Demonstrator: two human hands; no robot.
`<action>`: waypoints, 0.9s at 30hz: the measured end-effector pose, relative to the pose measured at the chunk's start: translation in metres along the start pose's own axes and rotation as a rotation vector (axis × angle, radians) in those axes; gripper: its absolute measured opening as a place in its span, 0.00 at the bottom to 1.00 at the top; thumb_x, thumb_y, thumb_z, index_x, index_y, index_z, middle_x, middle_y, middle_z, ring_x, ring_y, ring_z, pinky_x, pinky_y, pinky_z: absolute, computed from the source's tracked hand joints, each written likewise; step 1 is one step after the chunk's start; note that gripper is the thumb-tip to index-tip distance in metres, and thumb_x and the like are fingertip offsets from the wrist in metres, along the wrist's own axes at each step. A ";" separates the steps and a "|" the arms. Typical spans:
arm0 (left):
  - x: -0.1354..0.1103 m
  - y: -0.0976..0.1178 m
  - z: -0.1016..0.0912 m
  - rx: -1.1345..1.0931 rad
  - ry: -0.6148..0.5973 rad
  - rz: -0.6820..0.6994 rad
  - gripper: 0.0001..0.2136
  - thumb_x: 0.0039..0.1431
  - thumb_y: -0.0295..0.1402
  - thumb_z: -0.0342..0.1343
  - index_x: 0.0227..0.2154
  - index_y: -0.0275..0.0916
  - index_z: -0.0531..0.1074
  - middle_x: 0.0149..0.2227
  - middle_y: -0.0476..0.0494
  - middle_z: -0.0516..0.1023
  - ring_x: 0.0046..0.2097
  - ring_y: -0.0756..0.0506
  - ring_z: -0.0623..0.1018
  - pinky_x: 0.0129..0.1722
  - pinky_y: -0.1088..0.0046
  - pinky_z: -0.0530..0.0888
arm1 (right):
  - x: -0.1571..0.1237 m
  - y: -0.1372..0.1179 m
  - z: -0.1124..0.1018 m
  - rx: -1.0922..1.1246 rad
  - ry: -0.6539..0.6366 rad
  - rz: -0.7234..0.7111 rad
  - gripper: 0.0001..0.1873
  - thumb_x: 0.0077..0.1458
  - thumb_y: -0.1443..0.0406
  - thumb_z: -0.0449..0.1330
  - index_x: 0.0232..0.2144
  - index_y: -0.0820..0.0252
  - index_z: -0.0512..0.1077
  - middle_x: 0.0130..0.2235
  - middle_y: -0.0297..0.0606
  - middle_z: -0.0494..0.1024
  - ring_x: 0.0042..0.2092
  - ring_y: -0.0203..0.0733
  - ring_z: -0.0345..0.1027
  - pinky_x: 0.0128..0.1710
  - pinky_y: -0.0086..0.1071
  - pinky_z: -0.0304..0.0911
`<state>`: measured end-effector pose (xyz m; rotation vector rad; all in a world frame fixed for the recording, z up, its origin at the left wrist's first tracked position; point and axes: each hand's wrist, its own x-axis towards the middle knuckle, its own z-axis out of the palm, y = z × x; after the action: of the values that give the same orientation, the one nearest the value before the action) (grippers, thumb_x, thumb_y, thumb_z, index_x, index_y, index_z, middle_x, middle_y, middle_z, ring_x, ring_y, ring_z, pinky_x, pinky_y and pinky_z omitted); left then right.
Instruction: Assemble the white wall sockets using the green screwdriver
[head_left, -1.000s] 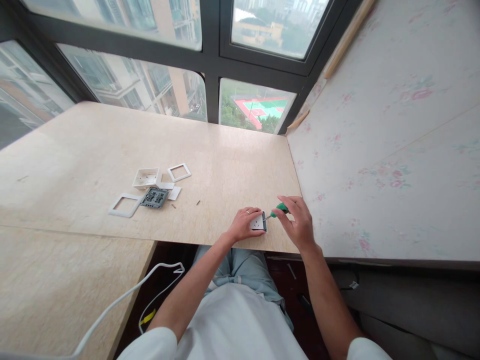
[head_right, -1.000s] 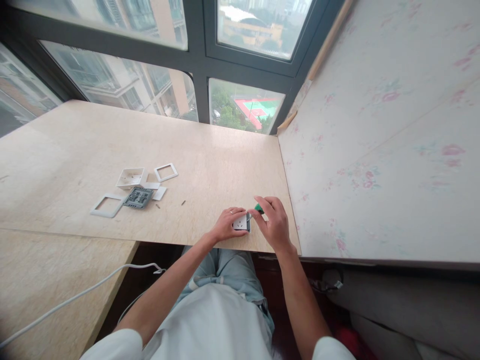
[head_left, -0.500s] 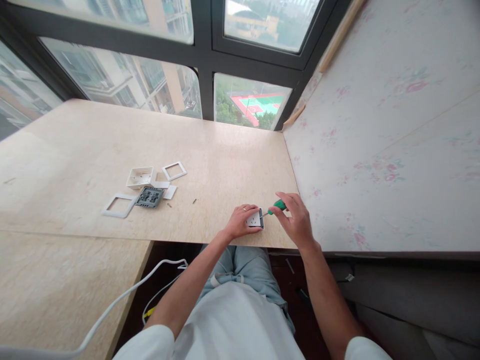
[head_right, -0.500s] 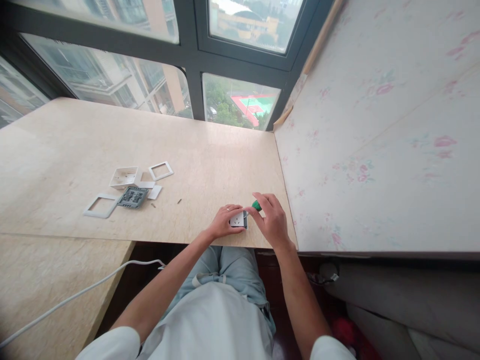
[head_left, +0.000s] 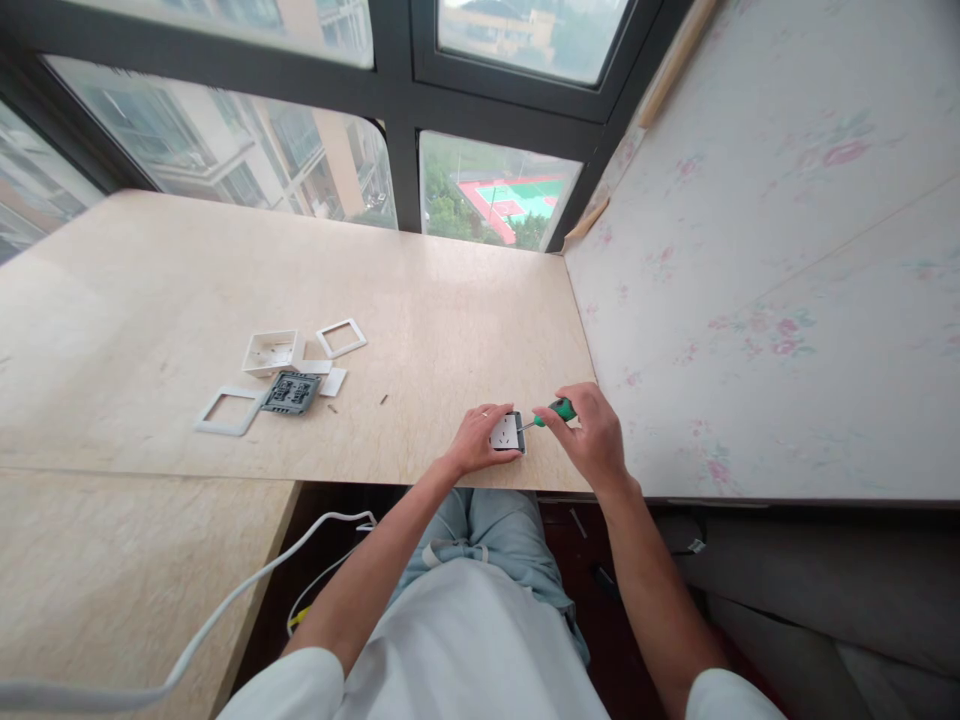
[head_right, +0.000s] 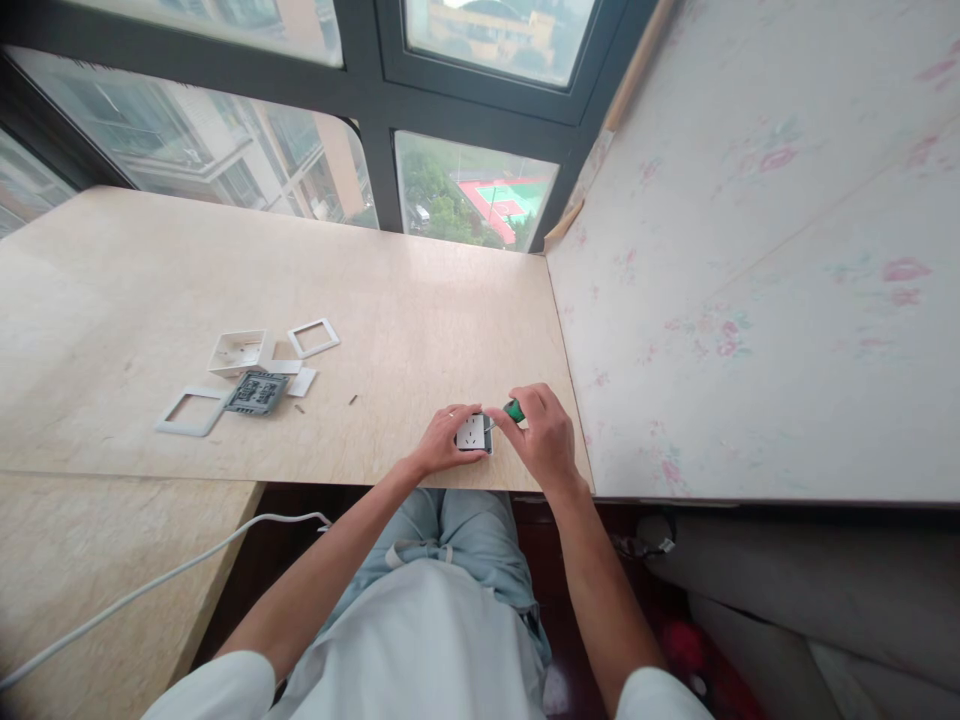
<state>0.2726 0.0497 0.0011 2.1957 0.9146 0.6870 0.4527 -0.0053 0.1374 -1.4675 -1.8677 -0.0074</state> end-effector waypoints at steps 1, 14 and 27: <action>0.000 0.000 0.000 -0.003 -0.001 -0.001 0.40 0.47 0.47 0.67 0.62 0.45 0.58 0.58 0.38 0.71 0.58 0.35 0.69 0.58 0.56 0.63 | 0.000 0.000 0.000 0.013 -0.017 -0.001 0.13 0.60 0.58 0.60 0.46 0.55 0.71 0.39 0.43 0.75 0.43 0.48 0.71 0.44 0.44 0.70; -0.001 -0.004 0.004 -0.031 0.011 0.015 0.44 0.46 0.47 0.67 0.65 0.45 0.54 0.58 0.39 0.71 0.59 0.35 0.69 0.60 0.55 0.61 | 0.009 0.002 -0.009 0.200 -0.101 -0.043 0.13 0.62 0.61 0.59 0.49 0.51 0.74 0.43 0.41 0.80 0.45 0.46 0.74 0.47 0.44 0.72; -0.001 -0.004 0.003 -0.033 0.025 0.018 0.41 0.47 0.48 0.67 0.62 0.44 0.57 0.57 0.38 0.71 0.59 0.36 0.69 0.60 0.56 0.62 | 0.011 0.000 -0.014 0.636 -0.424 0.146 0.26 0.67 0.61 0.49 0.65 0.43 0.54 0.70 0.38 0.52 0.66 0.49 0.55 0.60 0.48 0.62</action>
<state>0.2723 0.0496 -0.0043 2.1736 0.8907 0.7340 0.4591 -0.0020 0.1539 -1.1955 -1.8243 0.9443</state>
